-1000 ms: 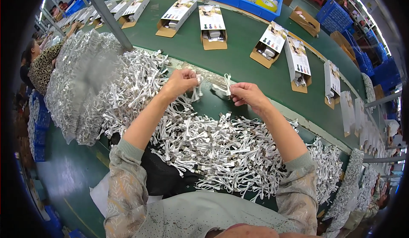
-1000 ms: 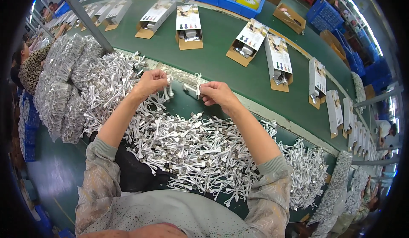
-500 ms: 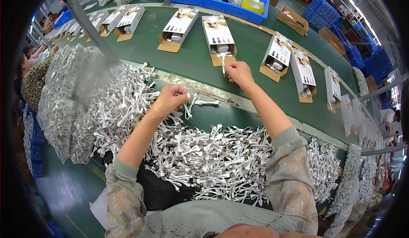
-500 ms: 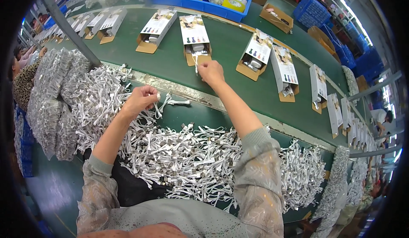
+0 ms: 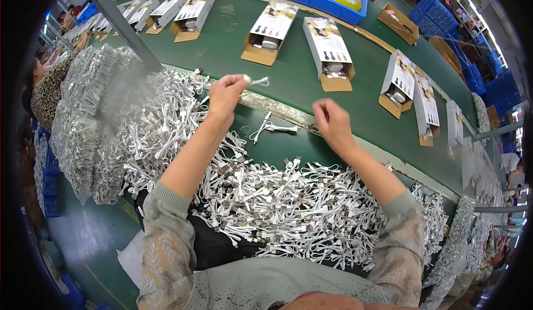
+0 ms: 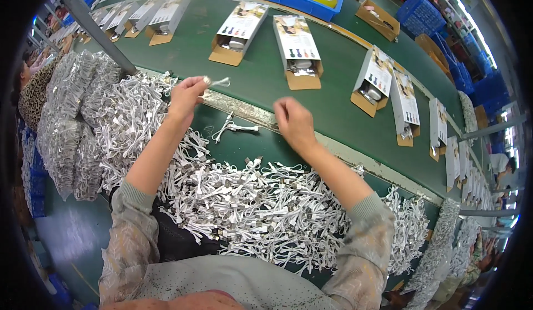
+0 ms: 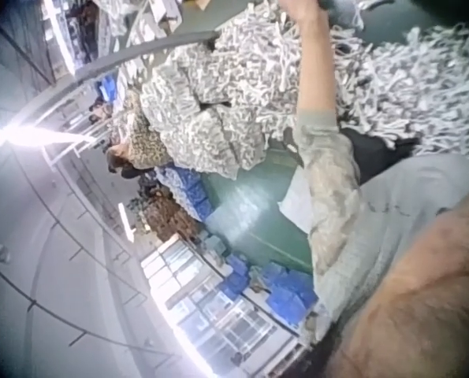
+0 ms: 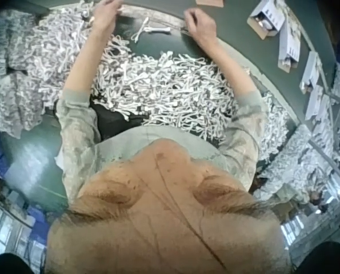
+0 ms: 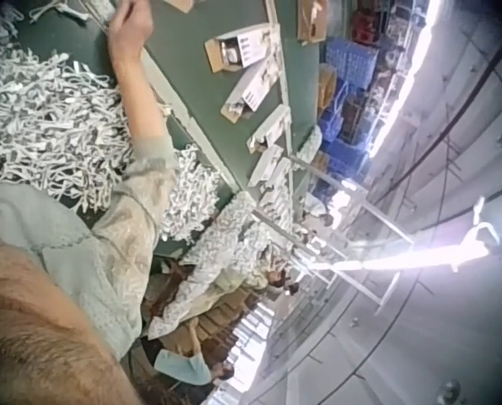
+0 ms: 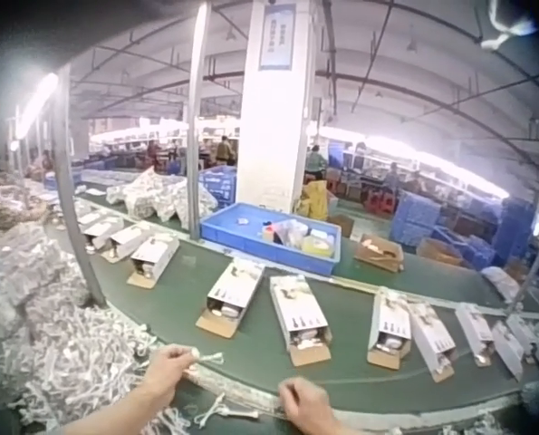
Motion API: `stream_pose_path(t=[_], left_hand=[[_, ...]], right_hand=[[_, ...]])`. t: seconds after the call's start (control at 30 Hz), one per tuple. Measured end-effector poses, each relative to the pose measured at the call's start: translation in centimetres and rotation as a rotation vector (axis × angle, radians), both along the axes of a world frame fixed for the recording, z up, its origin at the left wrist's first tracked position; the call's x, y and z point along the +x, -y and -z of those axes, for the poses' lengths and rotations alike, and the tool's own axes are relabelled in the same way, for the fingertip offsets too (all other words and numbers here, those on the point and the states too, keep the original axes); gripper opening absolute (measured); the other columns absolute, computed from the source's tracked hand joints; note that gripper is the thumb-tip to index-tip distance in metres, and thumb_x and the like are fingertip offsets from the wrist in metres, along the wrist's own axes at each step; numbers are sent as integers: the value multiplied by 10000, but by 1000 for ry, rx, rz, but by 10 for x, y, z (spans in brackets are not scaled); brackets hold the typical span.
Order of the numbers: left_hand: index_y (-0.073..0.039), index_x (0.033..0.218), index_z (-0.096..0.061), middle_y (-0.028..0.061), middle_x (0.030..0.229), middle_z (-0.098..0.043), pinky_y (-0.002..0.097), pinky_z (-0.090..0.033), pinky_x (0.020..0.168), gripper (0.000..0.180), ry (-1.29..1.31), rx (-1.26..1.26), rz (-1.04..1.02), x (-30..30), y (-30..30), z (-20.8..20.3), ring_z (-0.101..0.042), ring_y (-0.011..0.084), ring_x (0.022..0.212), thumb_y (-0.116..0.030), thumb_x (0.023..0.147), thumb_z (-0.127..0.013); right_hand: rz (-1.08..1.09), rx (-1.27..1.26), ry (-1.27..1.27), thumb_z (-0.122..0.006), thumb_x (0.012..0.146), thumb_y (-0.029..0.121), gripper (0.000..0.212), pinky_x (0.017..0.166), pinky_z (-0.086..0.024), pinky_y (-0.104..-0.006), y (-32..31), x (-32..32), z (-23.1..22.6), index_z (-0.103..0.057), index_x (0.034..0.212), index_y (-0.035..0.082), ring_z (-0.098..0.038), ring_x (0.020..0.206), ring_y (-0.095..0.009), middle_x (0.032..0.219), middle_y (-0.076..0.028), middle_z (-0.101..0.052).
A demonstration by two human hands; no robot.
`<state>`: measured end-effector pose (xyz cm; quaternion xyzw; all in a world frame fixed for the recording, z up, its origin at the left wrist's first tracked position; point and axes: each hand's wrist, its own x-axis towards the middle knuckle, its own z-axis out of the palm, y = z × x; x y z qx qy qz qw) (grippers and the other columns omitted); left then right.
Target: The person picks up white cables from a pile, folds them, and places them into cardboard boxes on a conveyor belt, occasionally moving cables aside to reach others.
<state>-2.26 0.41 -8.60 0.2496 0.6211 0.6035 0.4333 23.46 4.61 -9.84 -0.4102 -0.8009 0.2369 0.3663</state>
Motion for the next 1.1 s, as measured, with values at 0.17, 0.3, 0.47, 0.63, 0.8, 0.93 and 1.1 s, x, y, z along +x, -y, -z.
stream_pose_path(t=[0.17,0.3,0.47,0.63,0.8,0.93,1.1], left_hand=[[-14,885,-623,-15,689,-555,212,-341,444,176,145,52,-229,17,-61,18,-454,60,520,-87,736,-682],[5,856,-589,40,681,-585,221,-413,459,146,250,111,-443,50,-108,36,-532,104,537,-26,729,-651],[9,758,-615,101,750,-653,323,-495,660,152,164,-41,-535,67,-169,92,-613,203,681,-65,658,-703],[14,687,-579,73,683,-603,261,-436,437,129,168,-215,-463,113,-180,56,-576,134,548,-42,680,-695],[-33,985,-674,152,956,-667,330,-485,768,315,-374,25,236,96,-118,12,-639,251,850,-96,678,-640],[-41,839,-661,166,876,-652,425,-492,735,252,-1076,-34,597,54,-33,-20,-619,349,835,-258,713,-650],[-51,753,-650,145,710,-633,414,-485,688,241,-1323,-360,760,41,50,-22,-623,319,746,-289,721,-659]], right_hand=[[-102,97,102,-634,778,81,59,581,-482,-343,31,23,14,-598,799,39,-603,642,-282,738,-123,-607],[-80,111,125,-632,770,70,52,572,-486,-338,32,26,12,-593,791,43,-603,631,-274,720,-112,-600],[-113,145,119,-627,760,54,49,568,-484,-342,34,17,11,-582,777,43,-599,631,-273,718,-107,-594],[-92,134,125,-628,769,51,53,556,-475,-318,30,29,20,-592,807,40,-591,601,-250,727,-106,-603],[-106,126,111,-613,763,69,43,582,-481,-368,31,24,15,-581,767,40,-592,653,-305,719,-130,-586],[-107,160,102,-618,762,75,50,580,-480,-363,29,23,15,-578,760,46,-593,650,-299,717,-122,-587],[-90,175,108,-622,756,68,49,579,-481,-356,29,25,19,-577,754,49,-594,644,-291,716,-111,-590]])
